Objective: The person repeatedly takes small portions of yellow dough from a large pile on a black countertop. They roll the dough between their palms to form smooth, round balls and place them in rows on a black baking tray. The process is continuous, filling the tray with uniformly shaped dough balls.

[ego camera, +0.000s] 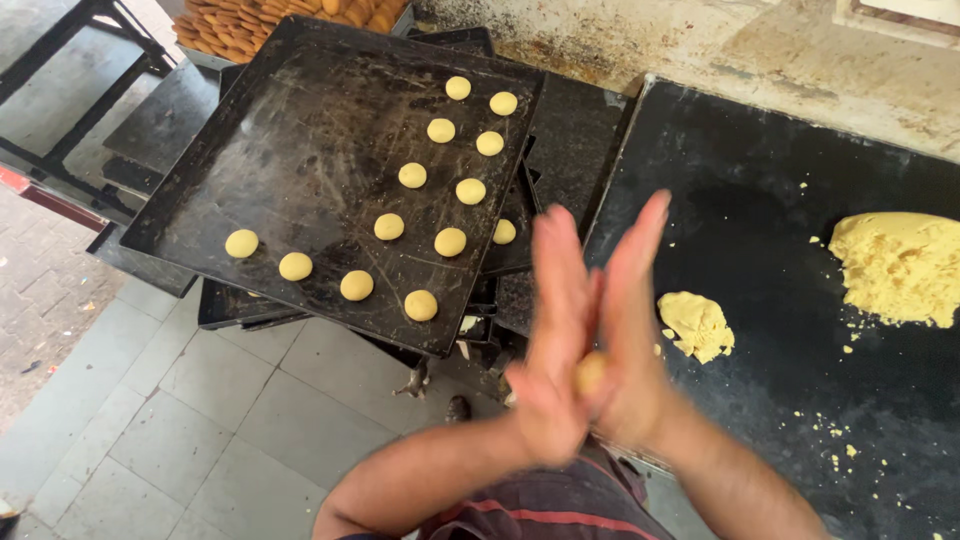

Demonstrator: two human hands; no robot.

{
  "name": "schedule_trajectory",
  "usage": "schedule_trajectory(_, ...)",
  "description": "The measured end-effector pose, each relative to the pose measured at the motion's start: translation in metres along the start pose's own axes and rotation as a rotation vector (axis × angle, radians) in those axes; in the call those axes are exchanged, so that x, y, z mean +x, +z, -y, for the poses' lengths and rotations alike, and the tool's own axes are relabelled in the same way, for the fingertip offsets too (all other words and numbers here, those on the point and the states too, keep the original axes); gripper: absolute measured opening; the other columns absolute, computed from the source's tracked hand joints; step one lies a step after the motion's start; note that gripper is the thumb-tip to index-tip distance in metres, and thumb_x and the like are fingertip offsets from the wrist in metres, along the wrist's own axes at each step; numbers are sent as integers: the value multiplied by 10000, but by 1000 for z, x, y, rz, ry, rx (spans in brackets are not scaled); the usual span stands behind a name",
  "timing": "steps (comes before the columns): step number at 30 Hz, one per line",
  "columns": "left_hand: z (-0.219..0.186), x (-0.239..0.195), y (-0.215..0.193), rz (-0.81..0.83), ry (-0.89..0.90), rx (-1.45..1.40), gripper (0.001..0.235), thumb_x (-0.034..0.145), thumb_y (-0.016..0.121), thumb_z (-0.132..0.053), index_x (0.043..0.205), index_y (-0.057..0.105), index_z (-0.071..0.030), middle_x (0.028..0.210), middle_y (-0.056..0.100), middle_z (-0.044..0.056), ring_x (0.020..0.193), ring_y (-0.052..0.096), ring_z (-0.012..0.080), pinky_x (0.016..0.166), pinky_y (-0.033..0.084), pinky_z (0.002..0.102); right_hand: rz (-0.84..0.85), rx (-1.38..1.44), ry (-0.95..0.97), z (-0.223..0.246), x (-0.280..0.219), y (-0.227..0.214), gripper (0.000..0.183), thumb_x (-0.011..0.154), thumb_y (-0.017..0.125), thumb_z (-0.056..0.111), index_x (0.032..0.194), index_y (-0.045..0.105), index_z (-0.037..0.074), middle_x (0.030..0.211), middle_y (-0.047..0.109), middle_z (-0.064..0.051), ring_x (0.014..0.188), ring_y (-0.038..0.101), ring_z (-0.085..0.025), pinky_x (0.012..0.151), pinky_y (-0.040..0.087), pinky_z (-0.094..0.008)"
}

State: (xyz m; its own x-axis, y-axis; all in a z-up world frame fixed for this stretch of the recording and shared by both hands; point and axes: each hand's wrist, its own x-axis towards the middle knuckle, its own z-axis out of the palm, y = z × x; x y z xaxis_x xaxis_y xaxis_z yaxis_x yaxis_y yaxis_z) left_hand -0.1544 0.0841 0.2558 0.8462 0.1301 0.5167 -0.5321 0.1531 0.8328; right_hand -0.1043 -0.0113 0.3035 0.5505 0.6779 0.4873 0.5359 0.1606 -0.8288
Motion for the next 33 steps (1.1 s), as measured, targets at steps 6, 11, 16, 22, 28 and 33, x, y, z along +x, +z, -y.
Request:
schedule_trajectory(6,9,-6,19,-4,167,70,926,1099,227,-693,1697,-69,-50,1783,-156,166,1676,-105,319,1381,18,476,-82,-79,71,-14,6,-19,1219,943,341,841,1551,-241,-41,1668,-348,-297,1599,-256,-410,1335,-70,-631)
schedule_trajectory(11,12,0,19,-66,9,-39,989,1109,317,-692,1668,-137,-15,1773,-212,163,1678,-119,331,1380,35,506,22,-359,-235,-1,-22,5,989,968,378,719,1565,-155,138,1637,-295,-173,1562,-225,-320,1258,-51,-613)
schedule_trajectory(16,9,-13,20,-33,29,-3,967,1114,226,-712,1657,-162,-11,1783,-231,168,1663,-166,309,1366,-4,470,18,-176,69,-35,-23,-17,1276,972,597,756,1483,-328,40,1589,-433,-245,1559,-298,-367,1329,-32,-642)
schedule_trajectory(22,8,-6,14,21,81,113,980,1110,342,-691,1659,-124,-25,1783,-219,205,1670,-185,300,1371,58,477,-96,-143,4,-47,-17,-26,1362,835,490,894,1678,-176,57,1721,-308,-201,1661,-142,-356,1346,41,-566)
schedule_trajectory(28,14,6,9,-49,95,-10,1068,1055,280,-777,1680,-172,-39,1752,-253,180,1653,-160,290,1370,33,452,194,262,118,3,-15,-15,1455,770,499,939,1521,-346,23,1653,-344,-224,1553,-152,-423,1087,291,-604)
schedule_trajectory(33,0,2,3,-107,85,-159,1105,1032,240,-806,1655,-202,-8,1798,-236,234,1663,-4,363,1372,79,432,92,-124,-98,-14,-7,-2,1221,884,257,905,1621,-178,35,1728,-274,-255,1697,-134,-450,1331,45,-618)
